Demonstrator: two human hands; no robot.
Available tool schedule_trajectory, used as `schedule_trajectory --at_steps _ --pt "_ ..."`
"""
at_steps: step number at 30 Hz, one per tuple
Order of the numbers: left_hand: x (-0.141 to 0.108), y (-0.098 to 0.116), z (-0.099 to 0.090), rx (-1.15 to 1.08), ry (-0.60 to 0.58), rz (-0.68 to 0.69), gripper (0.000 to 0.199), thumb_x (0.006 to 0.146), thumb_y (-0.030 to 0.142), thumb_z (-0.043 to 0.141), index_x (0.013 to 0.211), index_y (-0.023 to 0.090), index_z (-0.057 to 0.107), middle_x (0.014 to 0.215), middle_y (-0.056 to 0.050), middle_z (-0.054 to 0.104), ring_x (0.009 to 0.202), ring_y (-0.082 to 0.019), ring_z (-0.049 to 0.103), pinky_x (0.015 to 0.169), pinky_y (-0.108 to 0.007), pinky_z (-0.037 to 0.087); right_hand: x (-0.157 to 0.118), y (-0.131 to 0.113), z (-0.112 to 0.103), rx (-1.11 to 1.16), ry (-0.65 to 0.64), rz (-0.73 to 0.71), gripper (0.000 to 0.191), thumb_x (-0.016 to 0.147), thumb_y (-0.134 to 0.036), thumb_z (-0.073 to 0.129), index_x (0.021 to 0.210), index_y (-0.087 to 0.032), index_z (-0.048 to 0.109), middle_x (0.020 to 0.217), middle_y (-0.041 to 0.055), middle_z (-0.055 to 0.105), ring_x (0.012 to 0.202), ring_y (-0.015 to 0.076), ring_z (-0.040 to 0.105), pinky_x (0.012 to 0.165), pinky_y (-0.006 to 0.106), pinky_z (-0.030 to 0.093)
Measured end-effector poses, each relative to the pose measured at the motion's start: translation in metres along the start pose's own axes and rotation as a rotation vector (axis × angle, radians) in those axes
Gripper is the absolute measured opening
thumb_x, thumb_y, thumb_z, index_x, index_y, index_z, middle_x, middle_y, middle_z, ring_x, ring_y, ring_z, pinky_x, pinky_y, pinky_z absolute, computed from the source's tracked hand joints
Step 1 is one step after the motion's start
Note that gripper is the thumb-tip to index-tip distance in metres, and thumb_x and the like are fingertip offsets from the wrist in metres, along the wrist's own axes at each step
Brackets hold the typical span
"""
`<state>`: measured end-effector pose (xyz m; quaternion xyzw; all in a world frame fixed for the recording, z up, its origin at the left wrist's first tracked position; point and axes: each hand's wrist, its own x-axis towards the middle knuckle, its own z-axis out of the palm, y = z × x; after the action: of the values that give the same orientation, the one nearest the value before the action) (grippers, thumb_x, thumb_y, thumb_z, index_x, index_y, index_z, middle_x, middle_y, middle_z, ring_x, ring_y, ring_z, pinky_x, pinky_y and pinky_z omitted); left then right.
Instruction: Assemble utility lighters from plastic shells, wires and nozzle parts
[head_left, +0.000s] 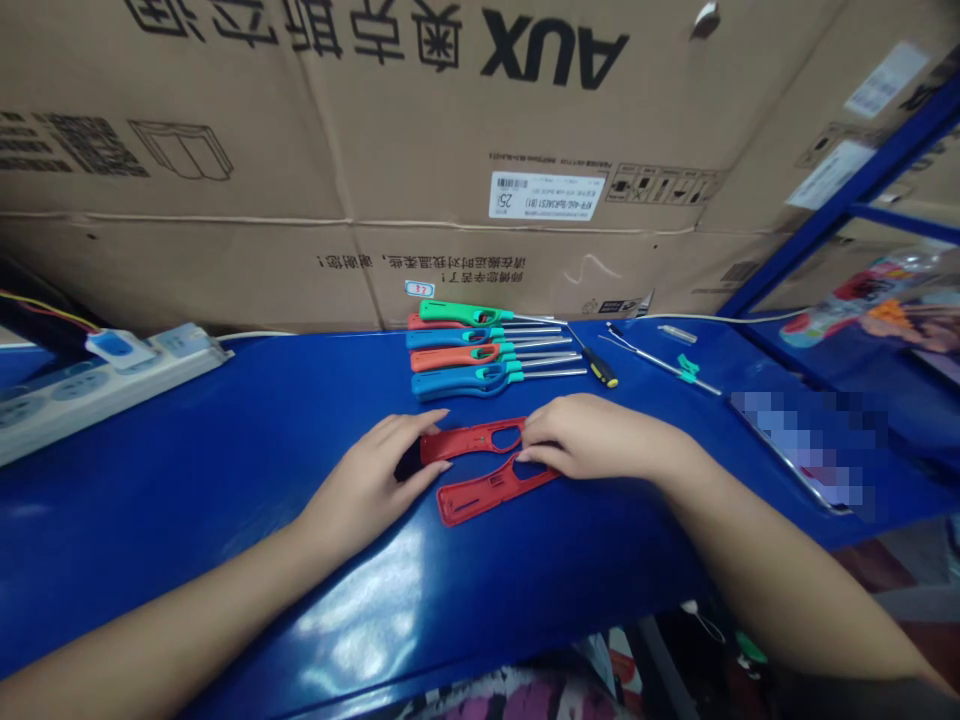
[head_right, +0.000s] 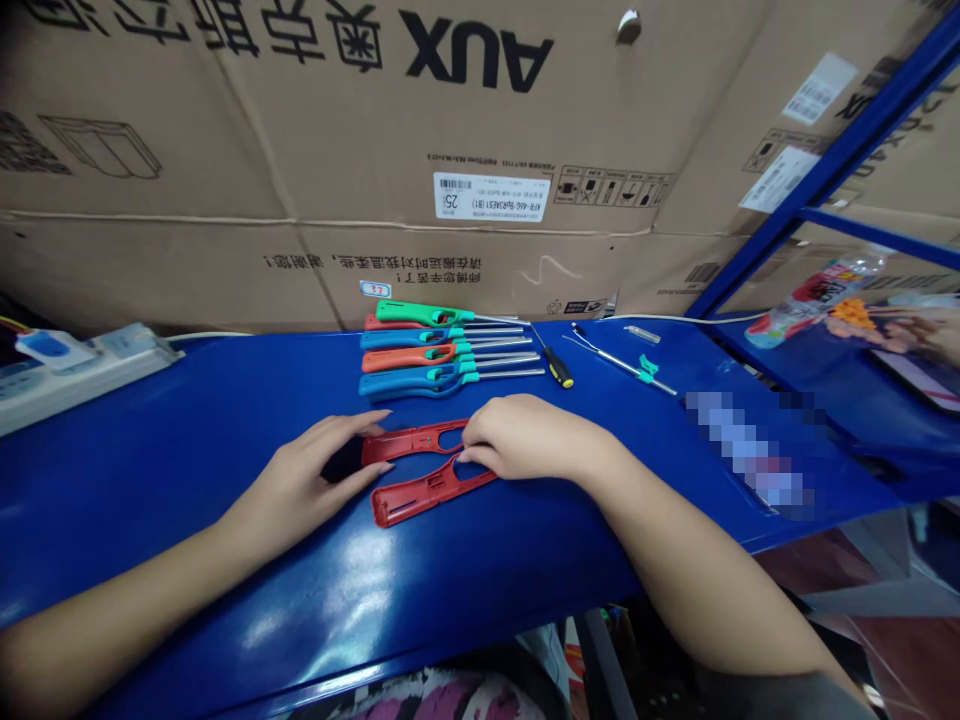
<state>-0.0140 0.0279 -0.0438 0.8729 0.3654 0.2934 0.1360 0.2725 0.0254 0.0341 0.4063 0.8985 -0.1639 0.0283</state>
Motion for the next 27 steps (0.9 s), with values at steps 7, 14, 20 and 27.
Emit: schedule_trajectory --at_steps 7,14,20,27 --pt "0.003 0.014 -0.01 0.002 0.01 0.087 0.03 0.097 0.024 0.058 0.128 0.023 0.06 0.122 -0.008 0.064 0.114 -0.023 0.058 0.098 -0.038 0.047 0.008 0.006 0.003 -0.021 0.036 0.031 0.042 0.095 -0.052 0.06 0.07 -0.018 0.063 0.071 0.0007 0.067 0.064 0.0131 0.054 0.059 0.027 0.031" --pt "0.001 0.018 -0.01 0.033 -0.149 0.11 0.032 0.094 0.024 0.057 0.126 0.024 0.061 0.117 -0.008 0.068 0.104 -0.025 0.061 0.09 -0.04 0.048 -0.027 0.096 -0.026 -0.255 0.354 0.826 0.024 0.097 -0.032 0.049 0.105 -0.018 0.067 0.117 0.0133 0.068 0.105 0.0273 0.063 0.076 0.033 0.042" --pt "0.002 0.014 -0.011 0.005 -0.165 0.101 0.031 0.094 0.023 0.054 0.124 0.023 0.062 0.117 -0.009 0.068 0.106 -0.024 0.061 0.093 -0.041 0.049 -0.053 0.158 -0.017 -0.221 0.223 1.133 0.033 0.089 -0.032 0.069 0.115 -0.012 0.066 0.119 0.0173 0.065 0.109 0.0308 0.063 0.086 0.041 0.052" --pt "0.005 0.007 -0.017 -0.009 -0.209 0.078 0.019 0.095 0.025 0.054 0.11 0.021 0.066 0.109 -0.008 0.067 0.101 -0.023 0.061 0.091 -0.039 0.051 -0.054 0.162 -0.018 -0.149 0.29 1.155 0.024 0.096 -0.031 0.062 0.114 -0.015 0.064 0.115 0.0121 0.067 0.104 0.0257 0.065 0.088 0.043 0.053"
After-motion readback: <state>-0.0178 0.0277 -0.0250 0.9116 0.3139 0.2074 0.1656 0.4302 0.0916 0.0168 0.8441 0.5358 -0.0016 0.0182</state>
